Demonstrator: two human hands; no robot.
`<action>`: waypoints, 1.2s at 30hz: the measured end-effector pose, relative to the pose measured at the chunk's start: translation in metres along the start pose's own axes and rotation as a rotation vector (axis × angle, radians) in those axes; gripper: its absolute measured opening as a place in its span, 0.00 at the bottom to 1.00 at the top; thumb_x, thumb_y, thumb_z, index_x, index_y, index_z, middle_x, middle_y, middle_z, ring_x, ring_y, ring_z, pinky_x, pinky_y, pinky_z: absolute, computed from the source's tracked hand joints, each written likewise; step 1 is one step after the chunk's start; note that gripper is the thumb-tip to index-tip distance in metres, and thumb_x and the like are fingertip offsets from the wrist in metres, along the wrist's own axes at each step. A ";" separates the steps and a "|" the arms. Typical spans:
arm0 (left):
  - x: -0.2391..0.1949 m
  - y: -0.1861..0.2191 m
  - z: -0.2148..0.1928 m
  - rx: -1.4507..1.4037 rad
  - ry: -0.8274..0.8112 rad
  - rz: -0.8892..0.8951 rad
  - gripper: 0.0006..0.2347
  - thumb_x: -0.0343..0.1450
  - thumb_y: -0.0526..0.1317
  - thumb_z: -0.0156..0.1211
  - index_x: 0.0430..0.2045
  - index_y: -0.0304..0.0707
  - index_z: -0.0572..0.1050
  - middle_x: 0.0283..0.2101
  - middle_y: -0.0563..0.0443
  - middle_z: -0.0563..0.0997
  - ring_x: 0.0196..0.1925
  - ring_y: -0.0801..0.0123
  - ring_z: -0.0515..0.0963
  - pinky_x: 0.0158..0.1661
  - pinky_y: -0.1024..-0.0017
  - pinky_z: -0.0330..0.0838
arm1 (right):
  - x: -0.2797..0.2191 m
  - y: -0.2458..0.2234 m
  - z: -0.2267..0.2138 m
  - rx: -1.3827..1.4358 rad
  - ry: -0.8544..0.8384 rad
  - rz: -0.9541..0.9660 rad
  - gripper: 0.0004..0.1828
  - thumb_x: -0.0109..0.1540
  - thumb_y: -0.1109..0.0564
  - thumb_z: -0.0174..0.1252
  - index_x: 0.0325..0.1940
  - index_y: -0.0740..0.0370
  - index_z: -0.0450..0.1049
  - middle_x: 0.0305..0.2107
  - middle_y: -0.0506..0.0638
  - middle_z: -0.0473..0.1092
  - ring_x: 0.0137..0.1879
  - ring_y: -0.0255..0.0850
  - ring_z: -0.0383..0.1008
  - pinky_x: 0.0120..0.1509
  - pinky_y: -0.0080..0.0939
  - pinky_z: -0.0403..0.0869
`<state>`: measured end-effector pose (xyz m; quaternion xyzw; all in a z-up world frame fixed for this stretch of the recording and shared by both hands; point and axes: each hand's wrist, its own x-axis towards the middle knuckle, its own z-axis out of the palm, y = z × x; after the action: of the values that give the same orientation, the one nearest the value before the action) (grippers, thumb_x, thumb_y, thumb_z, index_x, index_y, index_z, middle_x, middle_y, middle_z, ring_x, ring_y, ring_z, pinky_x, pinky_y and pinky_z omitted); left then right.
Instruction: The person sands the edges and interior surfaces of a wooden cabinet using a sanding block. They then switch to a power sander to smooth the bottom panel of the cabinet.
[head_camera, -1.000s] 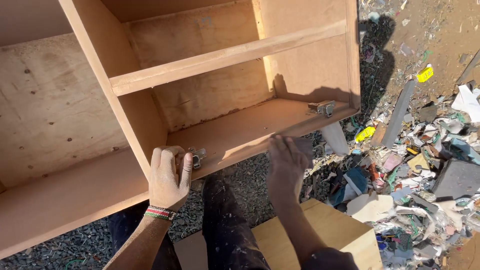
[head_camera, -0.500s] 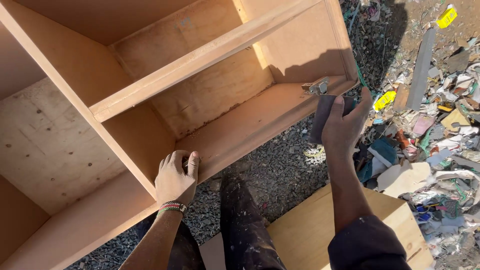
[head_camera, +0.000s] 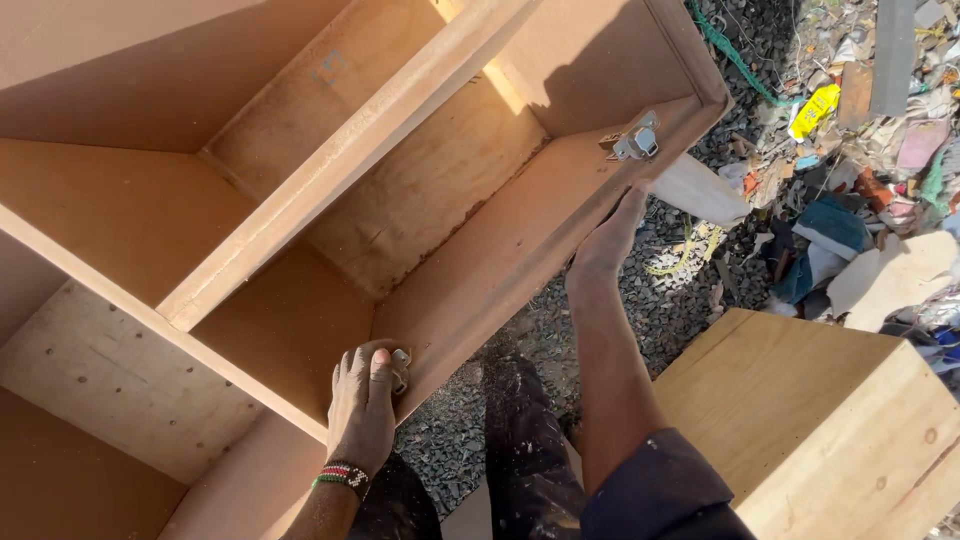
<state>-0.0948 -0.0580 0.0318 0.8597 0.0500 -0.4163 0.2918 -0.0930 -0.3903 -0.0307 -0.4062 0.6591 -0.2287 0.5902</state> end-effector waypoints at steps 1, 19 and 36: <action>0.000 -0.001 -0.001 -0.026 -0.007 0.010 0.22 0.88 0.55 0.38 0.53 0.57 0.86 0.58 0.59 0.87 0.66 0.63 0.78 0.68 0.58 0.69 | 0.004 -0.004 0.001 0.162 -0.022 0.032 0.53 0.68 0.23 0.42 0.93 0.49 0.60 0.79 0.58 0.72 0.78 0.54 0.78 0.81 0.60 0.81; -0.007 0.015 -0.001 0.071 0.071 0.003 0.21 0.84 0.63 0.49 0.49 0.55 0.87 0.55 0.57 0.87 0.64 0.58 0.80 0.59 0.51 0.76 | 0.012 -0.087 -0.088 -0.612 -0.158 -0.654 0.33 0.78 0.52 0.72 0.83 0.55 0.66 0.58 0.59 0.76 0.57 0.55 0.84 0.54 0.62 0.90; -0.008 -0.033 0.019 -0.210 0.201 0.220 0.21 0.87 0.58 0.43 0.54 0.53 0.85 0.48 0.41 0.87 0.60 0.40 0.86 0.65 0.43 0.78 | -0.007 0.044 -0.126 -1.295 -0.638 -1.475 0.50 0.60 0.75 0.59 0.87 0.51 0.79 0.83 0.51 0.73 0.90 0.51 0.66 0.96 0.59 0.62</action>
<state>-0.1243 -0.0399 0.0133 0.8620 0.0279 -0.2864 0.4174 -0.2266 -0.3821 -0.0353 -0.9912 0.0555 -0.0164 0.1187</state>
